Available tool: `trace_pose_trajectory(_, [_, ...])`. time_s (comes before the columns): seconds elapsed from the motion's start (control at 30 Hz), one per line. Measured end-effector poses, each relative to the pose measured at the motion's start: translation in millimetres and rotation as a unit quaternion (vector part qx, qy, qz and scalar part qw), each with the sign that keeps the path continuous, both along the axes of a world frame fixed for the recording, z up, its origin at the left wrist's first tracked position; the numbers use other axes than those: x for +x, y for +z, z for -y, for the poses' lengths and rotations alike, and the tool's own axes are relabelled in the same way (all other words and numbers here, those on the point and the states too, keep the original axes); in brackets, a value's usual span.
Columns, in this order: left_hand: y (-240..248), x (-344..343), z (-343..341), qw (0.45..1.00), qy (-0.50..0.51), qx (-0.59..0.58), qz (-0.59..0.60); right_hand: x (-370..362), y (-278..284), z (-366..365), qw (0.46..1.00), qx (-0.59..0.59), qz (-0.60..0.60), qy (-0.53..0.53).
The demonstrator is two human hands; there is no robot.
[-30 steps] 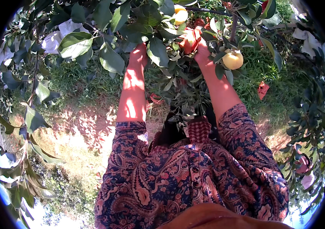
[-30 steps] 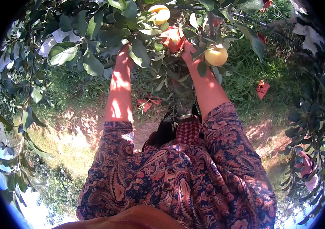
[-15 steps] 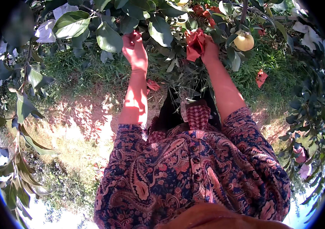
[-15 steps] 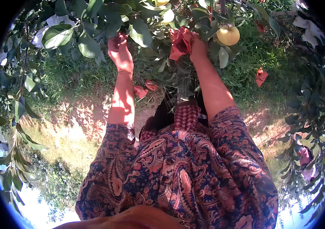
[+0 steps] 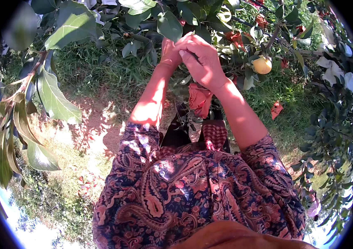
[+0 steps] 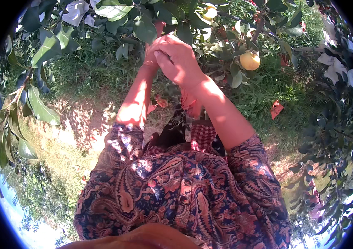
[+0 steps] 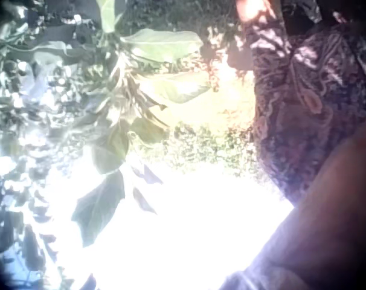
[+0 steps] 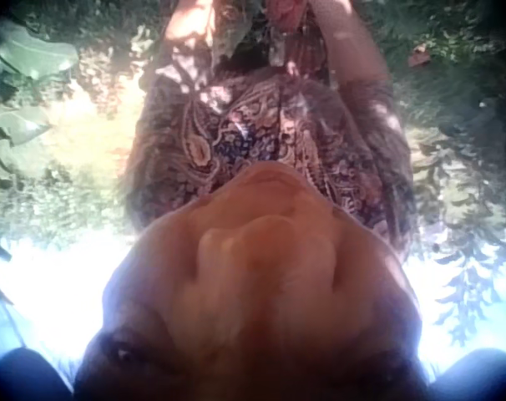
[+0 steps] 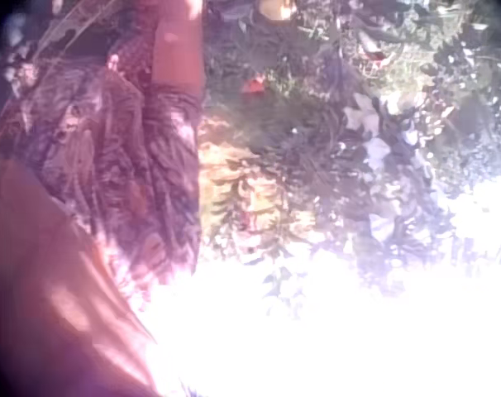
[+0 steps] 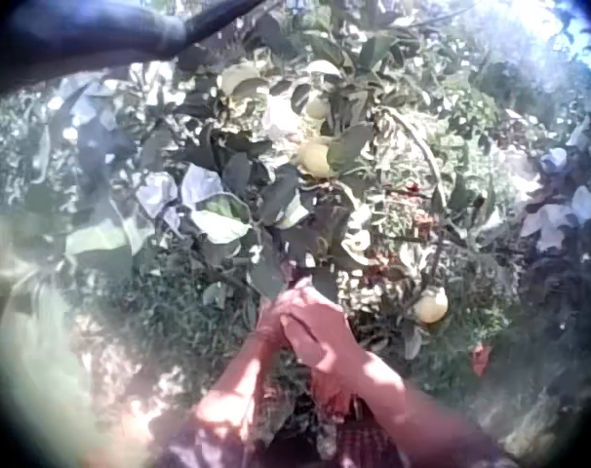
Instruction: The person removes protective paper bags from apples hanging on trees in an orchard. They reach up to the branches, carefully open the folded tops of the bags, and pull them down to reveal the fruit inside.
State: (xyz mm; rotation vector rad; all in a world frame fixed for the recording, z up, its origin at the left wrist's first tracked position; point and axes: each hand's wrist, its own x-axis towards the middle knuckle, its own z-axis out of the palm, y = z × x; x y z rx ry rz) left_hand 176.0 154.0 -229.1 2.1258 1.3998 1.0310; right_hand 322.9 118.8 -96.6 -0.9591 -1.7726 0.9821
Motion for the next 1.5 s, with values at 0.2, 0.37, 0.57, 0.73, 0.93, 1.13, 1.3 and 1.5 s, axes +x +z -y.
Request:
trace_pose_trajectory(0.2, [17.1, 92.9, 28.5, 0.947, -0.129, -0.293, 0.012, 24.0, -56.9, -66.0, 0.884, -0.037, 0.452, -0.115])
trace_pose_trajectory(0.37, [-28.7, 34.4, -49.5, 0.72, 0.03, -0.408, 0.56, 26.4, -52.3, -58.6, 0.897, -0.326, 0.238, -0.181])
trace_pose_trajectory(0.57, [-31.3, 29.8, -75.7, 0.786, -0.006, -0.457, 0.416, 50.1, -87.0, -60.4, 0.923, -0.299, 0.224, -0.088])
trace_pose_trajectory(0.73, [-5.1, 52.3, -82.9, 0.796, -0.037, -0.477, 0.371, 50.7, -139.5, -74.5, 0.921, -0.105, 0.372, -0.047])
trace_pose_trajectory(0.93, [-1.7, 42.4, -98.3, 0.794, -0.06, -0.483, 0.363, 32.4, -128.5, -71.1, 0.951, -0.194, 0.216, -0.103])
trace_pose_trajectory(1.13, [-7.3, 69.5, -111.6, 0.776, -0.127, -0.512, 0.346, 46.3, -153.7, -78.3, 0.896, -0.314, 0.252, -0.188])
trace_pose_trajectory(1.3, [-0.2, 40.9, -123.4, 0.769, -0.136, -0.513, 0.357, 26.5, -73.3, -61.4, 0.892, -0.292, 0.24, -0.248])
trace_pose_trajectory(1.5, [1.3, 34.5, -133.5, 0.764, -0.159, -0.523, 0.342, 15.7, -75.7, -61.0, 0.86, -0.335, 0.208, -0.325])
